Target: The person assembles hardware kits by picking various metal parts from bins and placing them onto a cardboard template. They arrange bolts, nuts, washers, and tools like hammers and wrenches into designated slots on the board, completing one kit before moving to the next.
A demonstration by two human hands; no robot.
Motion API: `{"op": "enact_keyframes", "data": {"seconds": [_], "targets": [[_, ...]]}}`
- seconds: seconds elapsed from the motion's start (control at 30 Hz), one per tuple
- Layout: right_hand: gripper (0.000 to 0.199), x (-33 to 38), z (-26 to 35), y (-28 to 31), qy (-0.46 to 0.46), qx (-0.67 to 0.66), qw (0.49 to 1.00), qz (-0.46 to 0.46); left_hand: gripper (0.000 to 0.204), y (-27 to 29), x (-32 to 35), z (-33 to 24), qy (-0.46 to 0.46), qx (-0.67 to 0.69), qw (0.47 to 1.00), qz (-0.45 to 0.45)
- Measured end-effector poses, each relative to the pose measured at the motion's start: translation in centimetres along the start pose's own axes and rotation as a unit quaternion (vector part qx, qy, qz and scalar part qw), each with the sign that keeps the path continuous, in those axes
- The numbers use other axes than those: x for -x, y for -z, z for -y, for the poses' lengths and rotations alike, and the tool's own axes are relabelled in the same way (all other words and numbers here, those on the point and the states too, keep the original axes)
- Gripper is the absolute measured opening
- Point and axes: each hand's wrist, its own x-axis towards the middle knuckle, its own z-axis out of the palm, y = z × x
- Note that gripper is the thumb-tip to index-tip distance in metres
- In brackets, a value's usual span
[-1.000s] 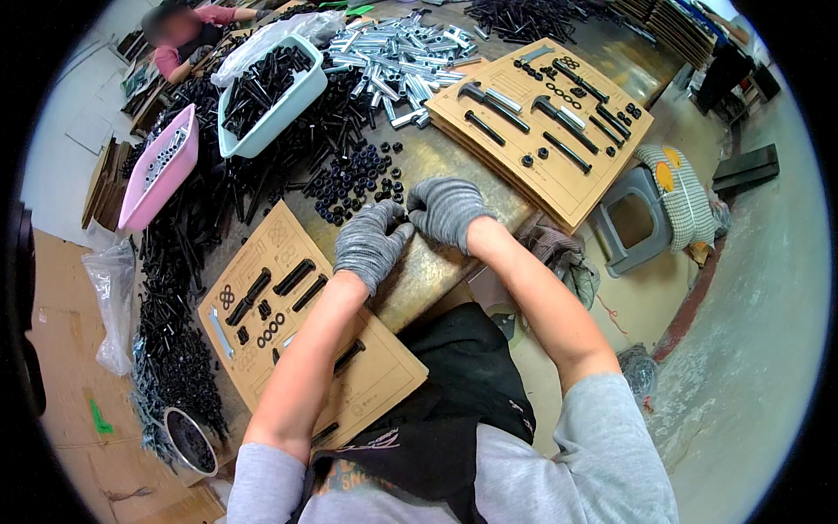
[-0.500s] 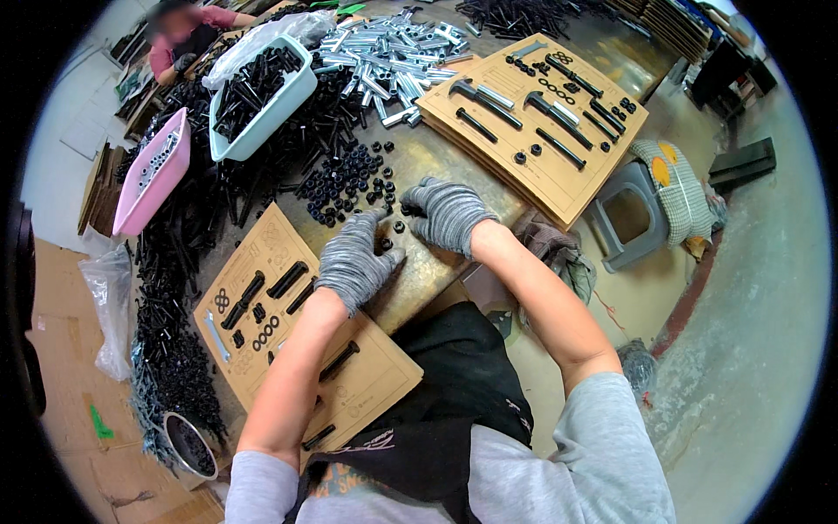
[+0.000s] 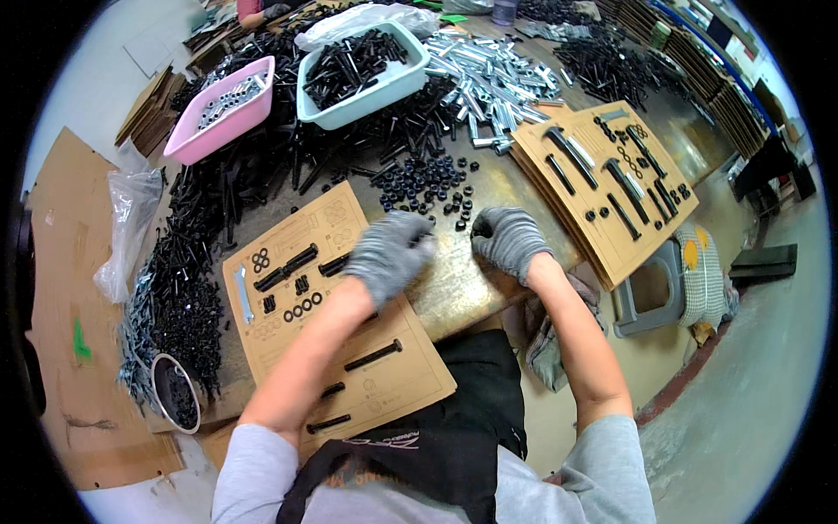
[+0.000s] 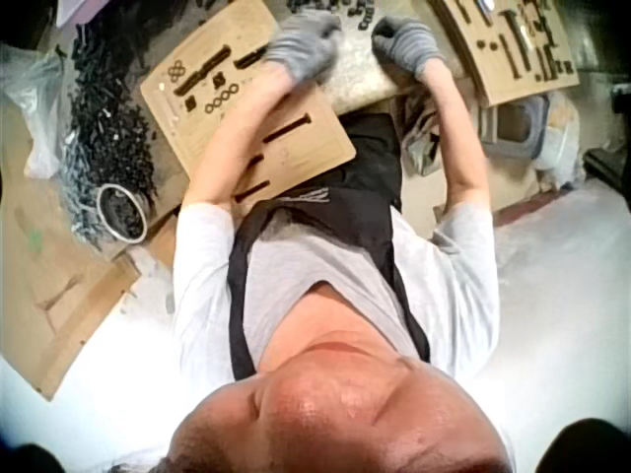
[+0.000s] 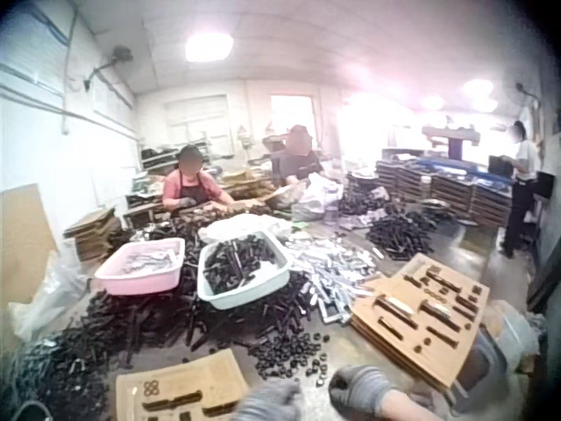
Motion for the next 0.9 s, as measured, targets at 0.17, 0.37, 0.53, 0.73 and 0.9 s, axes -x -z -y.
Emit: {"op": "enact_keyframes", "data": {"seconds": [0.17, 0.37, 0.53, 0.73, 0.9], "targets": [[0.027, -3.4, 4.0, -1.0, 0.024, -0.189, 0.982, -0.012, 0.02, 6.3, -0.3, 8.4, 0.05, -0.09, 0.989, -0.11], [0.026, -10.0, 12.5, -5.0, 0.101, -0.041, 0.994, 0.003, 0.028, 6.4, -1.4, 13.0, 0.102, -0.137, 0.982, -0.078], [0.024, -12.9, 14.0, -6.8, 0.098, 0.044, 0.994, -0.009, 0.032, 7.3, -1.0, 11.8, 0.148, -0.035, 0.987, -0.058], [0.023, -13.5, 15.6, -7.6, 0.071, 0.081, 0.994, 0.019, 0.026, 6.7, 0.3, 11.7, 0.104, -0.043, 0.993, -0.043], [0.024, -13.4, 14.5, -6.6, 0.109, 0.072, 0.988, 0.085, 0.028, 6.8, 0.7, 12.1, 0.095, -0.071, 0.991, -0.065]]}}
